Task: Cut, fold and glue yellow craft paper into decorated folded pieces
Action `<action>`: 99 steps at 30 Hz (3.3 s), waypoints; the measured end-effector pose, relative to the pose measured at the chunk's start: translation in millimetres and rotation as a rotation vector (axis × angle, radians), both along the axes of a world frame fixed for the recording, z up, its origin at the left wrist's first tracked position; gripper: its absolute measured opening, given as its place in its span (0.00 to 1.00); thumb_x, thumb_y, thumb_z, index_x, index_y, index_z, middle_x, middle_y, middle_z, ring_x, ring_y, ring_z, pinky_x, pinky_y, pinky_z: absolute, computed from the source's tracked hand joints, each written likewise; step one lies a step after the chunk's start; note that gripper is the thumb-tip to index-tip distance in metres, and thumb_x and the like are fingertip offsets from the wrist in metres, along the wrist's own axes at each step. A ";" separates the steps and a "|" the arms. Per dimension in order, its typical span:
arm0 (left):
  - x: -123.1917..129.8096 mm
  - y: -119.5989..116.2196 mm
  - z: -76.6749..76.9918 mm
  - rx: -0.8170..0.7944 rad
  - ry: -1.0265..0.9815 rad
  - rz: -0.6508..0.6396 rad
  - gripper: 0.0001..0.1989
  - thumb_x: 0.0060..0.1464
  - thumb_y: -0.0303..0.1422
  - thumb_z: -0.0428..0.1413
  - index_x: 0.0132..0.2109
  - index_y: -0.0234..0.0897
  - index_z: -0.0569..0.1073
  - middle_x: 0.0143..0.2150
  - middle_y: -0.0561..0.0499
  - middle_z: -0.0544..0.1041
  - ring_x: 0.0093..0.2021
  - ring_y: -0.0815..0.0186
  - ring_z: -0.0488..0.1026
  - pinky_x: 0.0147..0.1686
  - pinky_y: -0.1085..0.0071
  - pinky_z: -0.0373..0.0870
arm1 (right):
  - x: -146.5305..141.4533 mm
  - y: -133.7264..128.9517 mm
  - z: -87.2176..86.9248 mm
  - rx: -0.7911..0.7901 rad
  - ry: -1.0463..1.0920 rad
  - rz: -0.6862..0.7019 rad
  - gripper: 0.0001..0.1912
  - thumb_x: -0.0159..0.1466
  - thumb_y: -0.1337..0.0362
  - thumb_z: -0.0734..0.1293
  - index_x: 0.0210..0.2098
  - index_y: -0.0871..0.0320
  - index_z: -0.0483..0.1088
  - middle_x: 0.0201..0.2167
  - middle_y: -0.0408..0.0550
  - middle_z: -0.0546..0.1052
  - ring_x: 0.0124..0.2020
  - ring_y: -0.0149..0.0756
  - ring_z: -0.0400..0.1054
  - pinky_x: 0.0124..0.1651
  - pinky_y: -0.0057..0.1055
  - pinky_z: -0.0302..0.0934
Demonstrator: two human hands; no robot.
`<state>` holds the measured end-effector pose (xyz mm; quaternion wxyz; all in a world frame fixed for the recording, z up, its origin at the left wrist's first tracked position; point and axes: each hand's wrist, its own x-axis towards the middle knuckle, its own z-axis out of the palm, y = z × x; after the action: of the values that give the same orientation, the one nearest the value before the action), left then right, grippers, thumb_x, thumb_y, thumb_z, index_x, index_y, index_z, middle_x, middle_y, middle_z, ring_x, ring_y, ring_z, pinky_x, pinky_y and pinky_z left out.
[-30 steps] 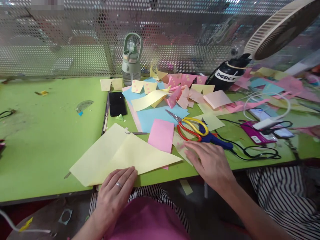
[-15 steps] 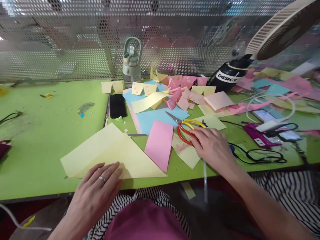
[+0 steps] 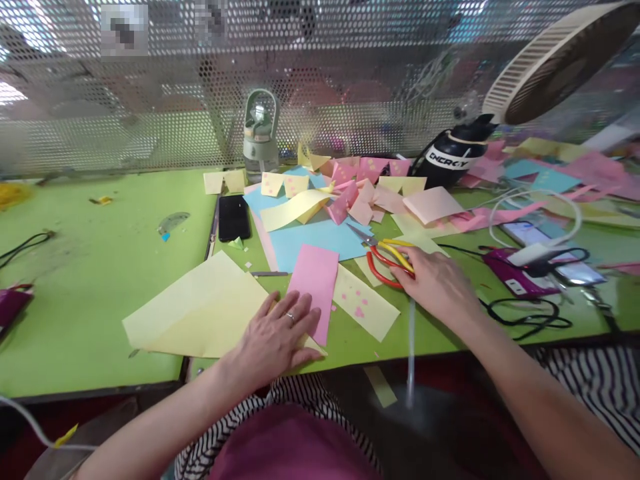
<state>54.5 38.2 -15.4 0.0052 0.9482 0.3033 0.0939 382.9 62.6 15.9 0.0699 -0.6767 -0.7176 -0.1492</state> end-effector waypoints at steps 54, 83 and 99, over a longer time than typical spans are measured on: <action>-2.6 1.1 -10.1 0.035 -0.013 0.178 0.31 0.66 0.53 0.38 0.66 0.40 0.61 0.69 0.43 0.63 0.67 0.50 0.61 0.64 0.49 0.55 | -75.4 -8.8 26.1 -0.382 0.317 0.507 0.11 0.70 0.61 0.60 0.35 0.55 0.73 0.35 0.49 0.75 0.41 0.41 0.68 0.45 0.40 0.62; -3.3 0.5 -12.9 0.044 -0.005 0.177 0.30 0.67 0.53 0.38 0.65 0.40 0.61 0.69 0.43 0.63 0.67 0.49 0.60 0.64 0.48 0.55 | -56.0 -60.5 -3.5 0.061 0.293 0.299 0.12 0.69 0.63 0.62 0.41 0.54 0.78 0.36 0.50 0.80 0.39 0.42 0.72 0.45 0.41 0.64; -2.5 0.7 -14.8 0.047 -0.031 0.178 0.30 0.67 0.53 0.38 0.66 0.41 0.61 0.69 0.45 0.63 0.67 0.50 0.60 0.64 0.48 0.55 | -37.0 59.3 9.2 -0.099 -0.219 0.578 0.13 0.67 0.65 0.61 0.46 0.59 0.75 0.41 0.54 0.81 0.42 0.45 0.68 0.44 0.40 0.57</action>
<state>52.0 38.8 -30.1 -0.0209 0.9158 0.3840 0.1157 345.9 121.8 25.1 -0.0016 -0.4270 -0.8900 -0.1599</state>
